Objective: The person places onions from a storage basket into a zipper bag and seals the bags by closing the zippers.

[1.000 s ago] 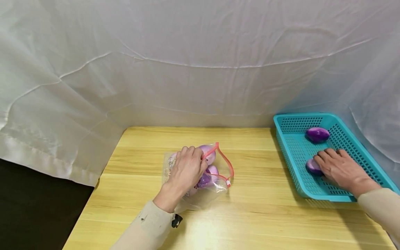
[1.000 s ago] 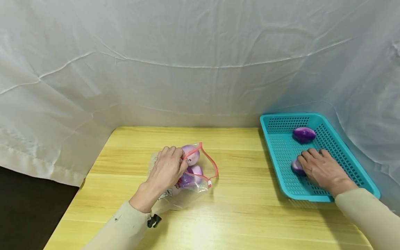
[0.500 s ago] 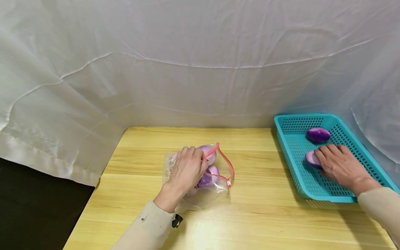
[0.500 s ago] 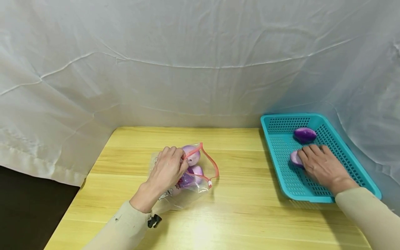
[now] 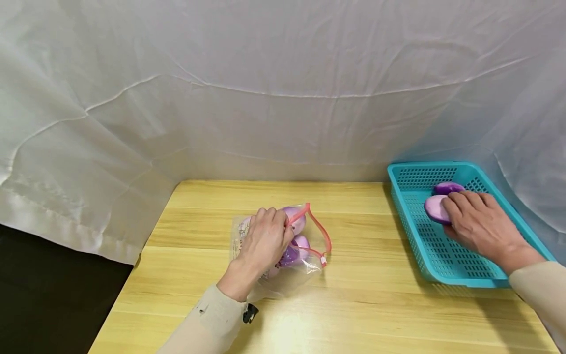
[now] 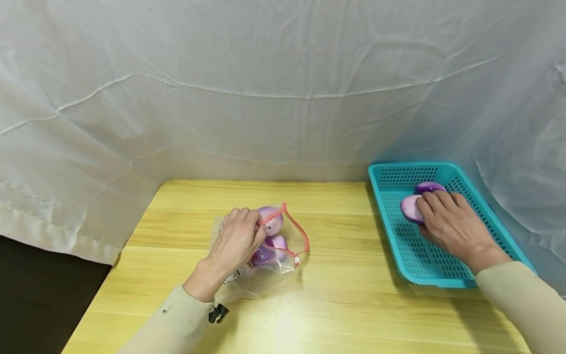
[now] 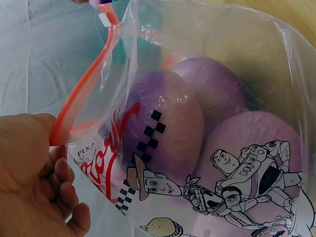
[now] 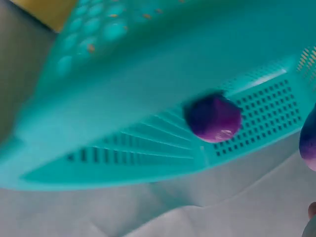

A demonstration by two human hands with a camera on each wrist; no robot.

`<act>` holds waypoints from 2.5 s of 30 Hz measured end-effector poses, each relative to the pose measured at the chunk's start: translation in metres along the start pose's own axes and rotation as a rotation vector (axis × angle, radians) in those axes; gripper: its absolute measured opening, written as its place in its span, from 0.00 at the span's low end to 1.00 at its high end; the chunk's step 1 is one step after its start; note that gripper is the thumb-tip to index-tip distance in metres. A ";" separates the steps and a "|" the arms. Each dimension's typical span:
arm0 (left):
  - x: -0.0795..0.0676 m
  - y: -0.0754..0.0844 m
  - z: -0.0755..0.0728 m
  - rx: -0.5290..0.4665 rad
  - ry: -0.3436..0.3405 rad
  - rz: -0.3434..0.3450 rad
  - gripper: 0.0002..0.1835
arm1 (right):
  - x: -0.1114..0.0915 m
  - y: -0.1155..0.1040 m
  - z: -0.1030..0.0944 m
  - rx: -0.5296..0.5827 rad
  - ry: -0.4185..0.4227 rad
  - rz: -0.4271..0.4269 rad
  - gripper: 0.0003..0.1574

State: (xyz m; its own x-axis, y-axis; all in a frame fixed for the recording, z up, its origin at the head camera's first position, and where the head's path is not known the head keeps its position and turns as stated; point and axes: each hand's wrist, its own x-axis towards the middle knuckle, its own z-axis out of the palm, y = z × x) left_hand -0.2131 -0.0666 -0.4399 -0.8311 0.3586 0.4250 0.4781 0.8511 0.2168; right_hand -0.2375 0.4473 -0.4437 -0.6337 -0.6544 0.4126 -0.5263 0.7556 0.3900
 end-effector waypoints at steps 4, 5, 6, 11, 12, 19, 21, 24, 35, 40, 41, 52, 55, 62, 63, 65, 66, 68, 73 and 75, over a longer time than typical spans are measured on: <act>0.000 -0.001 -0.001 -0.003 -0.001 -0.006 0.10 | 0.015 -0.007 -0.008 0.015 0.032 -0.002 0.51; 0.000 -0.001 -0.001 -0.003 0.000 -0.007 0.10 | 0.019 -0.009 -0.010 0.021 0.042 -0.004 0.50; 0.000 -0.001 -0.001 -0.004 0.001 -0.007 0.10 | 0.024 -0.012 -0.012 0.027 0.058 -0.009 0.50; 0.001 -0.002 -0.001 -0.008 0.000 -0.008 0.10 | 0.045 -0.024 -0.019 0.039 0.138 -0.033 0.45; 0.001 -0.003 -0.001 -0.008 -0.001 -0.009 0.10 | 0.049 -0.026 -0.019 0.041 0.159 -0.041 0.44; 0.004 -0.004 -0.002 0.007 0.000 -0.008 0.09 | 0.076 -0.045 -0.025 0.068 0.286 -0.091 0.39; 0.005 -0.005 -0.004 0.007 -0.006 -0.012 0.09 | 0.084 -0.052 -0.026 0.077 0.310 -0.103 0.38; 0.007 -0.004 -0.006 0.004 -0.011 -0.018 0.09 | 0.094 -0.064 -0.028 0.088 0.342 -0.116 0.36; 0.011 -0.006 -0.012 -0.013 -0.018 -0.044 0.07 | 0.129 -0.103 -0.031 0.131 0.433 -0.122 0.31; 0.011 -0.009 -0.017 -0.021 -0.050 -0.075 0.07 | 0.146 -0.125 -0.028 0.169 0.413 -0.157 0.31; 0.011 -0.009 -0.019 -0.022 -0.057 -0.083 0.07 | 0.149 -0.129 -0.028 0.174 0.406 -0.167 0.30; 0.009 -0.009 -0.028 -0.018 -0.047 -0.082 0.09 | 0.165 -0.175 -0.016 0.170 0.303 -0.249 0.31; 0.009 -0.008 -0.029 -0.023 -0.035 -0.077 0.10 | 0.165 -0.182 -0.012 0.183 0.270 -0.273 0.35; 0.012 -0.003 -0.032 -0.060 -0.046 -0.111 0.10 | 0.168 -0.194 -0.007 0.233 0.248 -0.290 0.45; 0.013 -0.002 -0.033 -0.063 -0.049 -0.116 0.11 | 0.170 -0.196 -0.008 0.236 0.251 -0.294 0.45; 0.014 0.001 -0.034 -0.073 -0.056 -0.128 0.11 | 0.172 -0.198 -0.008 0.241 0.260 -0.307 0.42; 0.014 0.002 -0.035 -0.078 -0.059 -0.133 0.12 | 0.173 -0.200 -0.008 0.242 0.264 -0.313 0.40; 0.015 0.005 -0.036 -0.087 -0.064 -0.137 0.12 | 0.174 -0.202 -0.008 0.240 0.278 -0.322 0.36; 0.018 0.012 -0.037 -0.091 -0.073 -0.134 0.12 | 0.176 -0.208 -0.007 0.228 0.295 -0.327 0.34; 0.019 0.015 -0.038 -0.097 -0.078 -0.132 0.12 | 0.177 -0.210 -0.007 0.231 0.300 -0.333 0.36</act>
State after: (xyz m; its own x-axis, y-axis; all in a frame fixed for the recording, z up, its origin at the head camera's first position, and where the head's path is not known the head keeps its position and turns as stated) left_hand -0.2113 -0.0619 -0.3954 -0.9061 0.2785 0.3184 0.3857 0.8530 0.3515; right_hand -0.2352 0.1728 -0.4470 -0.2372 -0.8152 0.5284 -0.8052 0.4693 0.3626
